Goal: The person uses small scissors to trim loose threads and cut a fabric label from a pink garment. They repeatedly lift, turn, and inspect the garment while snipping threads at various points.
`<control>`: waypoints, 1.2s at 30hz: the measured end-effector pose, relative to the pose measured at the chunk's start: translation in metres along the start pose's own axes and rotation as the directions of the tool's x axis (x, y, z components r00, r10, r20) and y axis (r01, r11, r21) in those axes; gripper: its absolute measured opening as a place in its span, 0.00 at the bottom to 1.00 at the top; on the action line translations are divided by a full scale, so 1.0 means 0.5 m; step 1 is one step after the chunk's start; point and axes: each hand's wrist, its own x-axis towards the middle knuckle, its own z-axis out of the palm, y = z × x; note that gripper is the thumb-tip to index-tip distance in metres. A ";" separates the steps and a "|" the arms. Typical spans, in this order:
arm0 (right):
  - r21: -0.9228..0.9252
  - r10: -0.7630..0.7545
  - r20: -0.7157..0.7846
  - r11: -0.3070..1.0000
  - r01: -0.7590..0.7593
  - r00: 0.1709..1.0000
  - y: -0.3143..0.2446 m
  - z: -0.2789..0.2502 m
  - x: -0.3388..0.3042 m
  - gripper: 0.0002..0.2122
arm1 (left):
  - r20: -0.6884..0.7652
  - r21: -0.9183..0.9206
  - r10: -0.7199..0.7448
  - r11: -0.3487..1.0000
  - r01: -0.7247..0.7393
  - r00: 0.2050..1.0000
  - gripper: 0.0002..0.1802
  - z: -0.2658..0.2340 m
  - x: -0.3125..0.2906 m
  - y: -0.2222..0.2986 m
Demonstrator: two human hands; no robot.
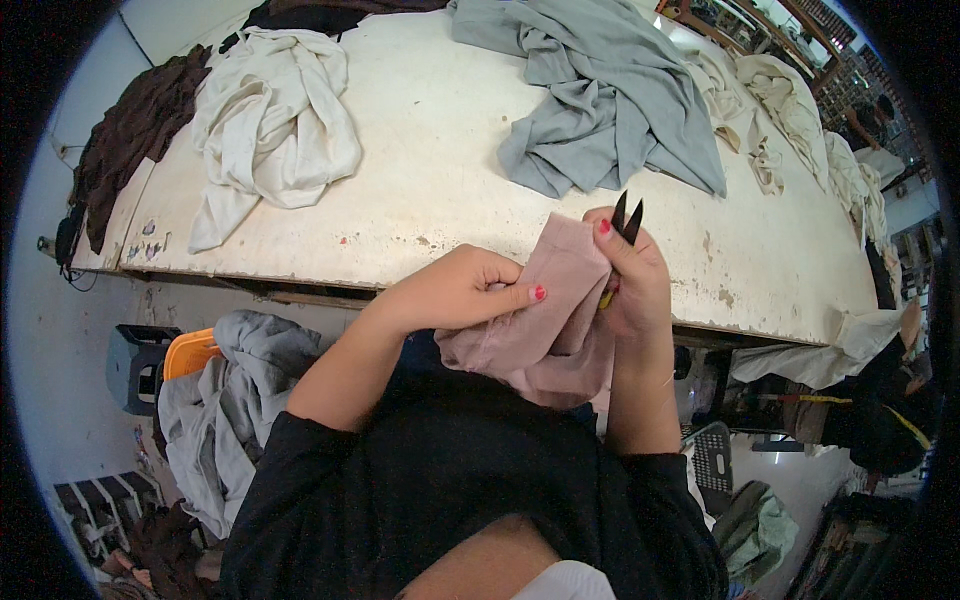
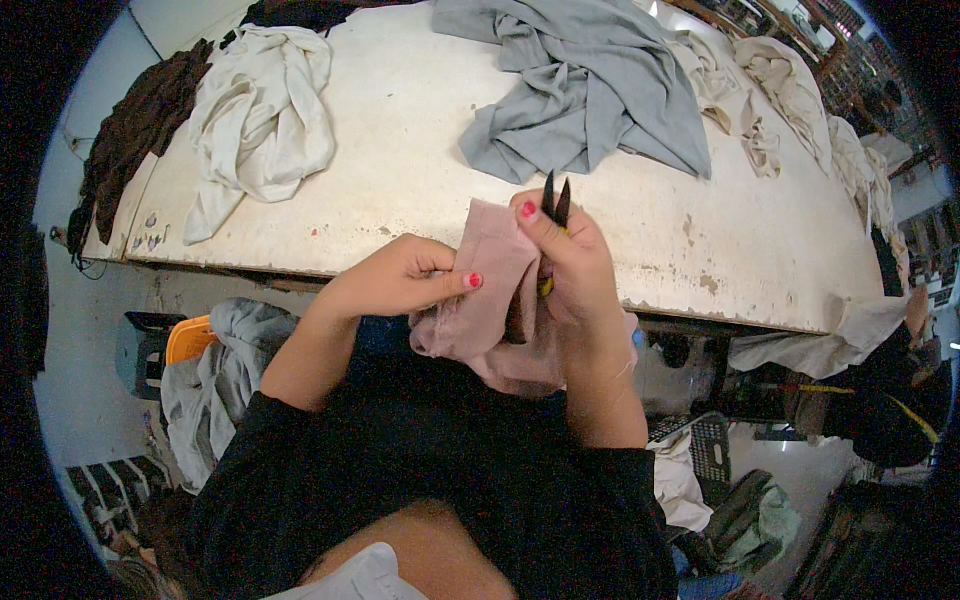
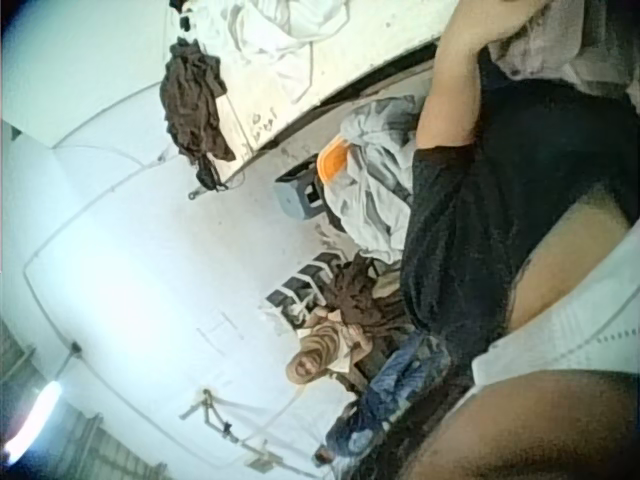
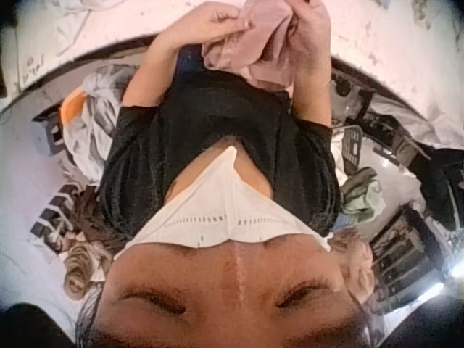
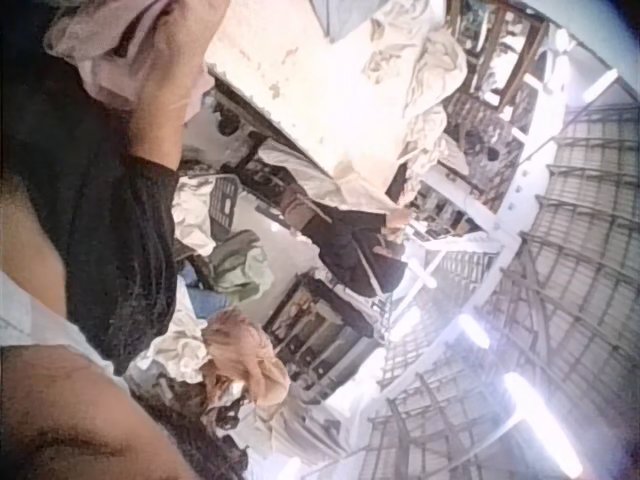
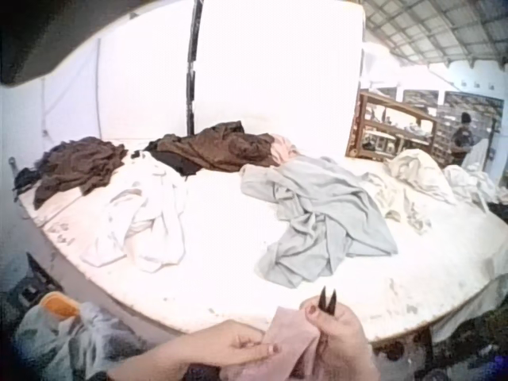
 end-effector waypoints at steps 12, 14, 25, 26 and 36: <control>-0.775 -0.421 0.562 0.034 0.631 0.712 0.062 0.038 -0.047 0.14 | -0.174 -0.105 -0.195 0.978 0.178 0.965 0.23 -0.047 0.022 0.006; -0.791 -0.443 0.557 -0.024 0.611 0.703 0.070 0.036 -0.046 0.13 | -0.171 -0.093 -0.179 0.982 0.165 0.969 0.22 -0.051 0.023 0.008; -0.814 -0.421 0.524 0.009 0.581 0.741 0.057 0.020 -0.028 0.13 | -0.220 -0.015 0.041 0.999 -0.045 0.975 0.11 -0.015 0.024 -0.021; -0.827 -0.436 0.511 -0.014 0.562 0.740 0.054 0.017 -0.026 0.13 | -0.211 0.059 0.113 0.993 -0.103 0.971 0.10 -0.012 0.024 -0.028; -0.888 -0.453 0.357 0.107 0.448 0.817 0.037 0.034 -0.026 0.09 | -0.109 0.058 0.201 0.979 -0.195 0.974 0.11 -0.010 0.013 -0.045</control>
